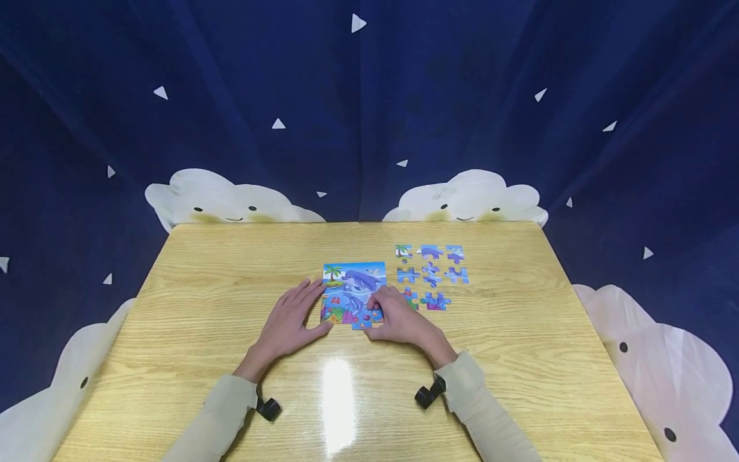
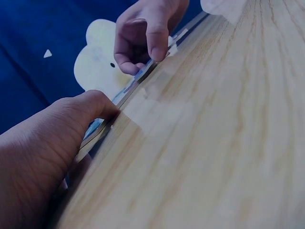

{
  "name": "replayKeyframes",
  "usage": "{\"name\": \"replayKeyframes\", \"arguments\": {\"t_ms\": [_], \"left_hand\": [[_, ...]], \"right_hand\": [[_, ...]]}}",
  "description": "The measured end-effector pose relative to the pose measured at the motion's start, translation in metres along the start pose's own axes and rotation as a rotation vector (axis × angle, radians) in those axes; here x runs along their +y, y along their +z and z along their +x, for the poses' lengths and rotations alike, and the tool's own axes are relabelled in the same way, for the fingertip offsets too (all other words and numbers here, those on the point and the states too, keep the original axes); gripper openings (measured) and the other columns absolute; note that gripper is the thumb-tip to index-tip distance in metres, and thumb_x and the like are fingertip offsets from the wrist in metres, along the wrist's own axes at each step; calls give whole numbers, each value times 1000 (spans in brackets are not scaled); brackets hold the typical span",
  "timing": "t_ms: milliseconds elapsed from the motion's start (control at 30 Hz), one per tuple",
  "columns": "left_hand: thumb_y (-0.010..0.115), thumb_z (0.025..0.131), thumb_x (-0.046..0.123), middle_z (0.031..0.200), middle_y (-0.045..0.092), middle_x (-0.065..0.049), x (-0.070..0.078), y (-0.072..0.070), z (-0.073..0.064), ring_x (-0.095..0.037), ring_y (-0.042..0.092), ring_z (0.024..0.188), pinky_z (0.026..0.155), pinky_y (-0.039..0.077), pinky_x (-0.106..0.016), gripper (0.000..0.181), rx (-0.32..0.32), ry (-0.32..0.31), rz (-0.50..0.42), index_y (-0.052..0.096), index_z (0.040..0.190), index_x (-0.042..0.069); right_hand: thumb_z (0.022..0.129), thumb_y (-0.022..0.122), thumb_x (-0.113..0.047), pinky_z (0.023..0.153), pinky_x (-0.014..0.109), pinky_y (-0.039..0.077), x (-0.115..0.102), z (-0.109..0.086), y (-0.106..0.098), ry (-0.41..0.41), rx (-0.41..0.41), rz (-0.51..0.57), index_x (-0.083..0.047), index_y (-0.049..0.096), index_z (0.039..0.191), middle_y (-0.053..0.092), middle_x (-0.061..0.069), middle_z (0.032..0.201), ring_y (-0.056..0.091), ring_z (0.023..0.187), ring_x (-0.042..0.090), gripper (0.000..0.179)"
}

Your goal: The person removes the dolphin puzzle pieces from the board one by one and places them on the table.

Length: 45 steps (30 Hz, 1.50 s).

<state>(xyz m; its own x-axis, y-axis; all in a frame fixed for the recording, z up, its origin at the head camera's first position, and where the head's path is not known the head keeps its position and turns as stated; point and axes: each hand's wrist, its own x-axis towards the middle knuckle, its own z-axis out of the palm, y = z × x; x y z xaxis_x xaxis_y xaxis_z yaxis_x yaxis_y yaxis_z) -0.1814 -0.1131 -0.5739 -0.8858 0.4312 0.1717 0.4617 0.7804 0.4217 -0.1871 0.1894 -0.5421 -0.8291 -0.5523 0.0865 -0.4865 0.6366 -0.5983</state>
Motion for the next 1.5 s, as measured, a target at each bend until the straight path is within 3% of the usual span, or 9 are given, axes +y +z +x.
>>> {"name": "replayKeyframes", "arguments": {"t_ms": [367, 1000, 1500], "left_hand": [[56, 92, 71, 170, 31, 5, 0, 0, -1, -23, 20, 160, 125, 21, -51, 90, -4, -7, -6, 32, 166, 24], [58, 91, 70, 170, 33, 4, 0, 0, -1, -24, 22, 159, 125, 22, -52, 91, 5, 0, -12, 33, 165, 23], [57, 92, 70, 170, 33, 4, 0, 0, -1, -25, 22, 159, 125, 22, -52, 90, 7, 8, -11, 33, 165, 23]], "right_hand": [[75, 88, -22, 80, 31, 49, -1, -4, -6, -14, 0, 90, -13, 66, 106, 63, -1, 98, 55, 89, 15, 39], [80, 88, -29, 89, 37, 47, 1, -4, -9, -50, -21, 27, -10, 71, 110, 63, 1, 106, 54, 97, 17, 40], [79, 88, -30, 83, 34, 48, 6, -12, -7, -83, 75, 31, -17, 70, 107, 65, -3, 102, 55, 91, 15, 36]]}}
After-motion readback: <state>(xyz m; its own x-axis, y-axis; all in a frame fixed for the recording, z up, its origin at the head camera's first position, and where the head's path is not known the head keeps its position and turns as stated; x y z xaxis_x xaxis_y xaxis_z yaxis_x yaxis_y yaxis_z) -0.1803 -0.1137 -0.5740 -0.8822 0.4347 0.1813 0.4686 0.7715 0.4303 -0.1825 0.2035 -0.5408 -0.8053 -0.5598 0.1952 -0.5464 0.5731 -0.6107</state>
